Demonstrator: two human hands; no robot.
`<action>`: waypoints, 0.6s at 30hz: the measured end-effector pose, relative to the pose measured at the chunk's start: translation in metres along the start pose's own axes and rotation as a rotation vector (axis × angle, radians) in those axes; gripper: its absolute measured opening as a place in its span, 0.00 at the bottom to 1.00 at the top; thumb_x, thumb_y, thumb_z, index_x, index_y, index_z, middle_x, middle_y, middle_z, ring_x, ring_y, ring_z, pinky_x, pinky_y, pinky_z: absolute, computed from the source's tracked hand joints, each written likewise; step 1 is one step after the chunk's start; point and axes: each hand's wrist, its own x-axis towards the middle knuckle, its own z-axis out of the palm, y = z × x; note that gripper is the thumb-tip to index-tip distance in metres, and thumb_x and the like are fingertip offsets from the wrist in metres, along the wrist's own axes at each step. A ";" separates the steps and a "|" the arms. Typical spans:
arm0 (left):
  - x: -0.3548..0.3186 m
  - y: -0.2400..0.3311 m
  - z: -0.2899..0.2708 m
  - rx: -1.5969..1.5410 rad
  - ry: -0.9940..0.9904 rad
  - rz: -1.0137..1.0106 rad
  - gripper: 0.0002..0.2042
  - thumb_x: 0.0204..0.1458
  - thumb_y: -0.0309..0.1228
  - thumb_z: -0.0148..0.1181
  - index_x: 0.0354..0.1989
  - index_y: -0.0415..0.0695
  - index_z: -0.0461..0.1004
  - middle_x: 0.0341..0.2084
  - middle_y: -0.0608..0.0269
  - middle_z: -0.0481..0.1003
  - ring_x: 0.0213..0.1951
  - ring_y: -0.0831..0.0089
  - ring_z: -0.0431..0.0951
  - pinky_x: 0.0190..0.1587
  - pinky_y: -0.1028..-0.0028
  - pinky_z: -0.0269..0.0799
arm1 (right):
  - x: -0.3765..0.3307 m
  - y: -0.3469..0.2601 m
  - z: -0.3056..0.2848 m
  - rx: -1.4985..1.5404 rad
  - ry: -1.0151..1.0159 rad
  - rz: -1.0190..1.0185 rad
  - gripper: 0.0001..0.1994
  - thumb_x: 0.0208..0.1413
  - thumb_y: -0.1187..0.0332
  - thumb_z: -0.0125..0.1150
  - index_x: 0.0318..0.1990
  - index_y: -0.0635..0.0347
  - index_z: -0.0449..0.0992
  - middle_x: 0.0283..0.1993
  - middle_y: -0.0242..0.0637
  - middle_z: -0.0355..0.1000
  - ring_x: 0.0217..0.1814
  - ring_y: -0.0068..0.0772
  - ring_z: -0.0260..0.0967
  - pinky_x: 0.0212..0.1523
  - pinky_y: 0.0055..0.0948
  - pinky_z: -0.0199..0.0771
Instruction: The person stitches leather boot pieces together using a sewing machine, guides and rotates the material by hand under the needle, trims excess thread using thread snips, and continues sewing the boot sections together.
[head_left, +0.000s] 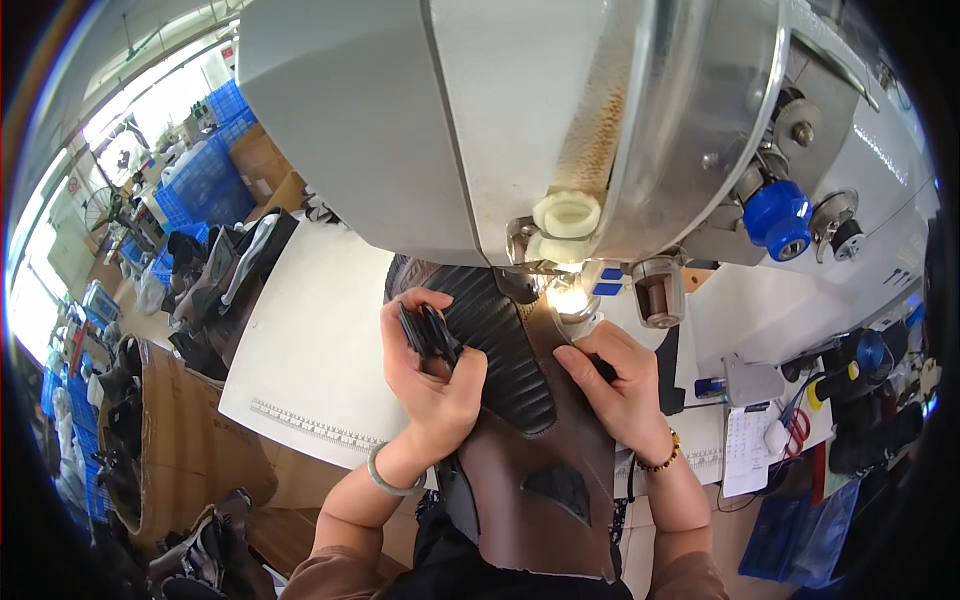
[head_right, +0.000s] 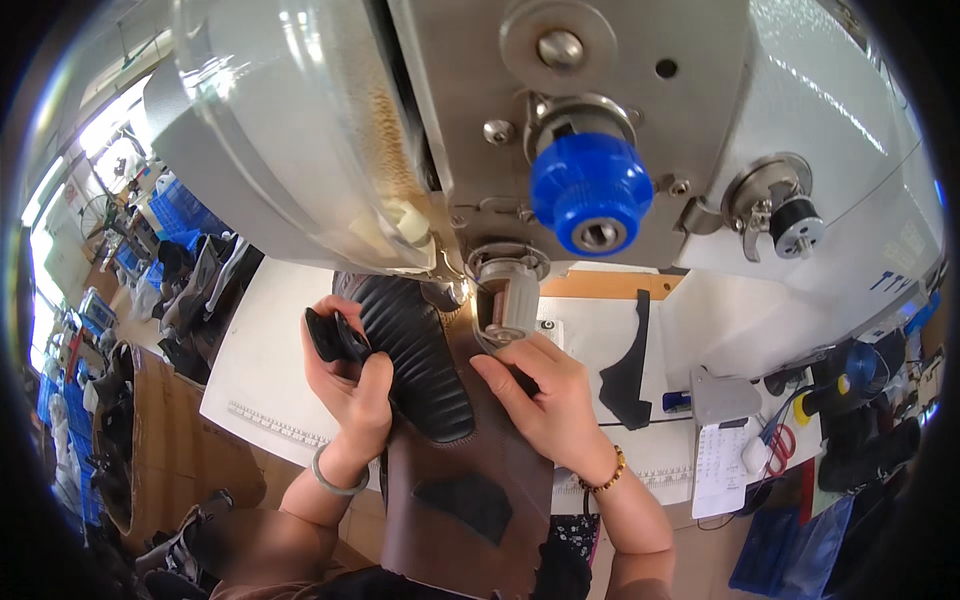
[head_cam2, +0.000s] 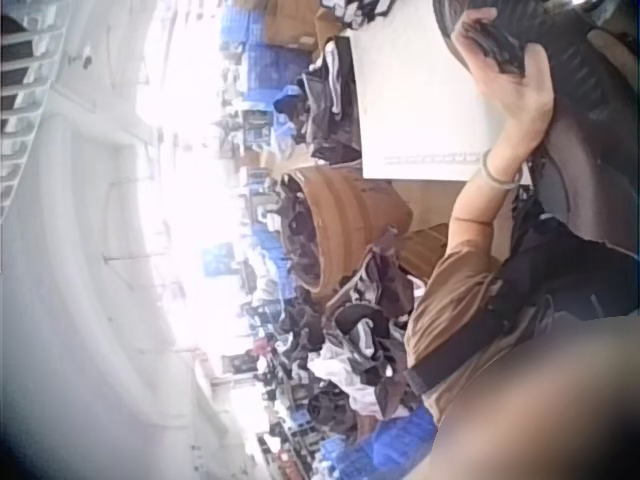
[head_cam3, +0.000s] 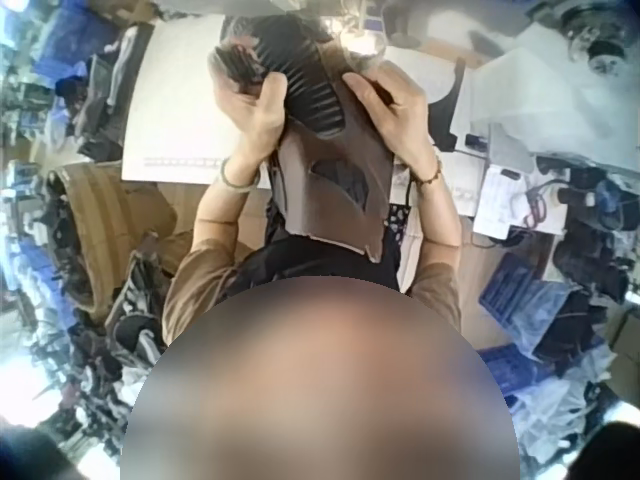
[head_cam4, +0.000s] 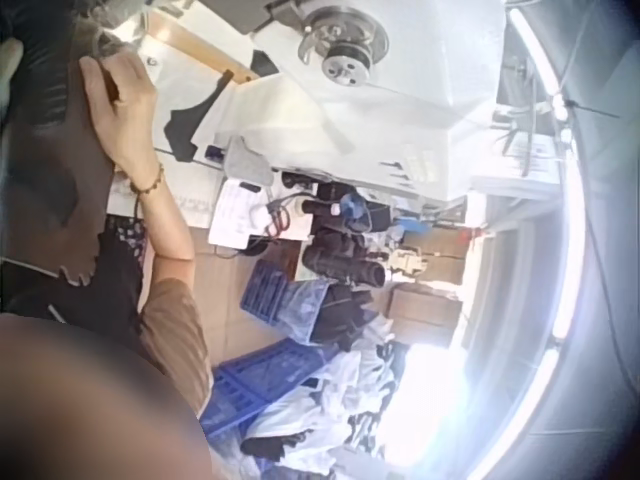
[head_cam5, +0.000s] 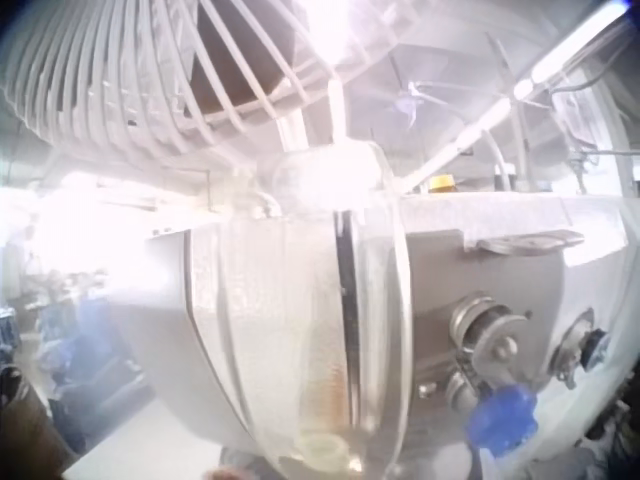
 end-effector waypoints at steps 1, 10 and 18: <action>0.001 -0.001 -0.001 -0.003 -0.004 0.005 0.19 0.34 0.14 0.48 0.39 0.36 0.61 0.36 0.64 0.61 0.30 0.84 0.56 0.31 0.86 0.53 | 0.000 0.001 0.000 -0.007 -0.018 0.012 0.06 0.48 0.72 0.62 0.27 0.64 0.72 0.21 0.37 0.65 0.21 0.33 0.60 0.23 0.26 0.60; 0.016 -0.012 -0.010 -0.146 -0.008 -0.069 0.21 0.34 0.14 0.46 0.42 0.36 0.60 0.31 0.65 0.59 0.30 0.84 0.57 0.32 0.86 0.53 | -0.008 0.003 0.018 0.207 0.039 0.219 0.10 0.54 0.67 0.58 0.27 0.65 0.71 0.21 0.35 0.62 0.22 0.26 0.57 0.24 0.24 0.58; 0.026 -0.022 -0.016 -0.188 -0.062 -0.090 0.21 0.35 0.16 0.45 0.44 0.36 0.61 0.33 0.66 0.60 0.32 0.84 0.58 0.36 0.84 0.55 | -0.009 -0.006 0.026 0.050 0.112 0.092 0.06 0.52 0.71 0.59 0.29 0.65 0.71 0.22 0.39 0.63 0.21 0.33 0.59 0.24 0.26 0.60</action>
